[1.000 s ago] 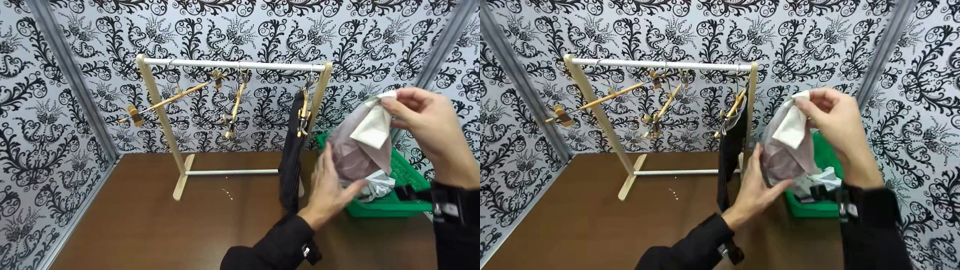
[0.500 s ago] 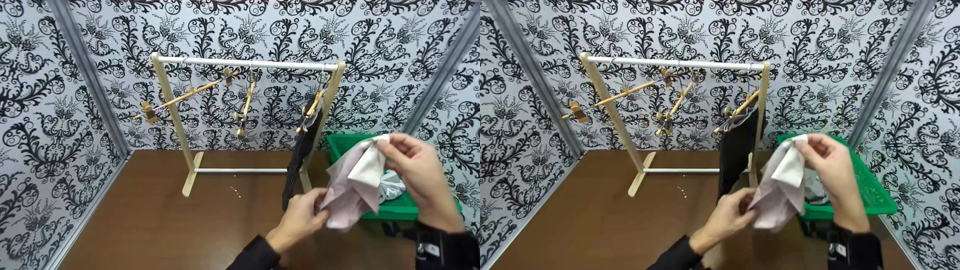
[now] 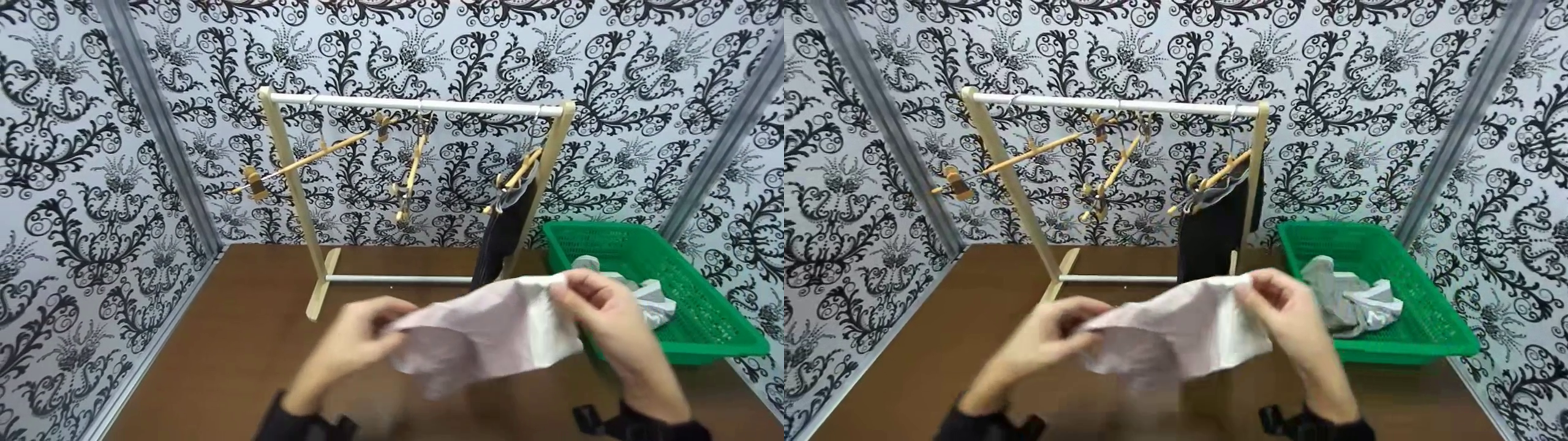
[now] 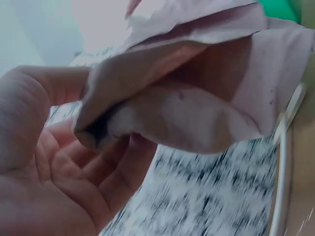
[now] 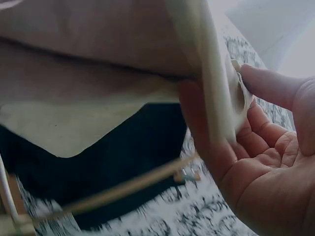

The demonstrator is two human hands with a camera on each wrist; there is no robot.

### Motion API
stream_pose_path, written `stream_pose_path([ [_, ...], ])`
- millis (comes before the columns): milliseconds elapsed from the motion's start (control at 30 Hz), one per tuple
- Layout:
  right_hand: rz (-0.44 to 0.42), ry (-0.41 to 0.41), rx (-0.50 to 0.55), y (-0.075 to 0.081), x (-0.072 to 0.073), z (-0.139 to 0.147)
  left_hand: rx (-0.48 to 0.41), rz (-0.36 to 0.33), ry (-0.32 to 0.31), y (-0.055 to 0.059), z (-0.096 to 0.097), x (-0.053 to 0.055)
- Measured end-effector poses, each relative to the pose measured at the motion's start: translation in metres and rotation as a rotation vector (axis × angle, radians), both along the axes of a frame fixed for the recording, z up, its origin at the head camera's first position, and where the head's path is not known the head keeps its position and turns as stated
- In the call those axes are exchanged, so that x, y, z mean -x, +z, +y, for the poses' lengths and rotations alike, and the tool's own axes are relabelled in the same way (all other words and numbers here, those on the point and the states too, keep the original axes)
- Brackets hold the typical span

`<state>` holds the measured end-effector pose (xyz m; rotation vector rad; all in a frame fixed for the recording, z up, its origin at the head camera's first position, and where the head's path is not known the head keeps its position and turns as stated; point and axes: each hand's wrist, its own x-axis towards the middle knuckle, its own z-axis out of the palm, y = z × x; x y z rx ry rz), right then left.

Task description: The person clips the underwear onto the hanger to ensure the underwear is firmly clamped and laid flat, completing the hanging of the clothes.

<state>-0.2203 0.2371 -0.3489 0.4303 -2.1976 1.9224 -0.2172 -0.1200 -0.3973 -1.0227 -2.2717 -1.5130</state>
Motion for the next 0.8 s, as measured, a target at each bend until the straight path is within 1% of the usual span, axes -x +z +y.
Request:
stream_pose_path([
  [33,0.005,0.009,-0.027,-0.002,0.0,-0.008,-0.001,0.008,0.032,0.002,-0.012,-0.001],
  [100,0.042,0.024,-0.09,-0.009,0.002,-0.028,-0.002,0.028,0.116,0.006,-0.037,-0.002],
  [167,0.092,0.072,-0.177,-0.018,0.007,-0.048,-0.019,0.053,0.22,0.007,-0.06,-0.004],
  [200,0.114,0.108,-0.208,-0.023,0.011,-0.06,-0.026,0.067,0.276,0.008,-0.07,-0.005],
  [233,0.118,0.148,-0.218,-0.029,0.015,-0.071,-0.028,0.077,0.332,0.008,-0.08,-0.006],
  [267,0.107,0.19,-0.214,-0.035,0.019,-0.083,-0.031,0.083,0.38,0.008,-0.089,-0.007],
  [300,0.078,0.232,-0.207,-0.041,0.024,-0.094,-0.035,0.1,0.424,0.007,-0.097,-0.008],
  [333,0.031,0.27,-0.181,-0.045,0.029,-0.105,-0.03,0.114,0.465,0.007,-0.103,-0.01],
  [367,-0.029,0.284,-0.142,-0.05,0.035,-0.115,-0.02,0.135,0.5,0.006,-0.108,-0.012],
  [400,-0.088,0.277,-0.098,-0.054,0.041,-0.123,-0.009,0.159,0.527,0.006,-0.112,-0.014],
  [467,-0.157,0.223,-0.03,-0.061,0.055,-0.136,0.016,0.223,0.555,0.002,-0.116,-0.018],
  [533,-0.186,0.143,0.02,-0.066,0.068,-0.145,0.052,0.313,0.561,-0.003,-0.113,-0.024],
  [600,-0.181,0.074,0.041,-0.07,0.079,-0.151,0.095,0.407,0.565,-0.01,-0.105,-0.029],
  [667,-0.163,0.039,0.019,-0.074,0.089,-0.156,0.131,0.483,0.579,-0.02,-0.094,-0.035],
  [733,-0.141,0.029,-0.031,-0.078,0.098,-0.159,0.15,0.503,0.609,-0.03,-0.079,-0.041],
  [767,-0.122,0.028,-0.075,-0.081,0.102,-0.16,0.155,0.489,0.615,-0.036,-0.07,-0.045],
  [800,-0.103,0.025,-0.135,-0.084,0.106,-0.16,0.158,0.467,0.609,-0.042,-0.062,-0.049],
])
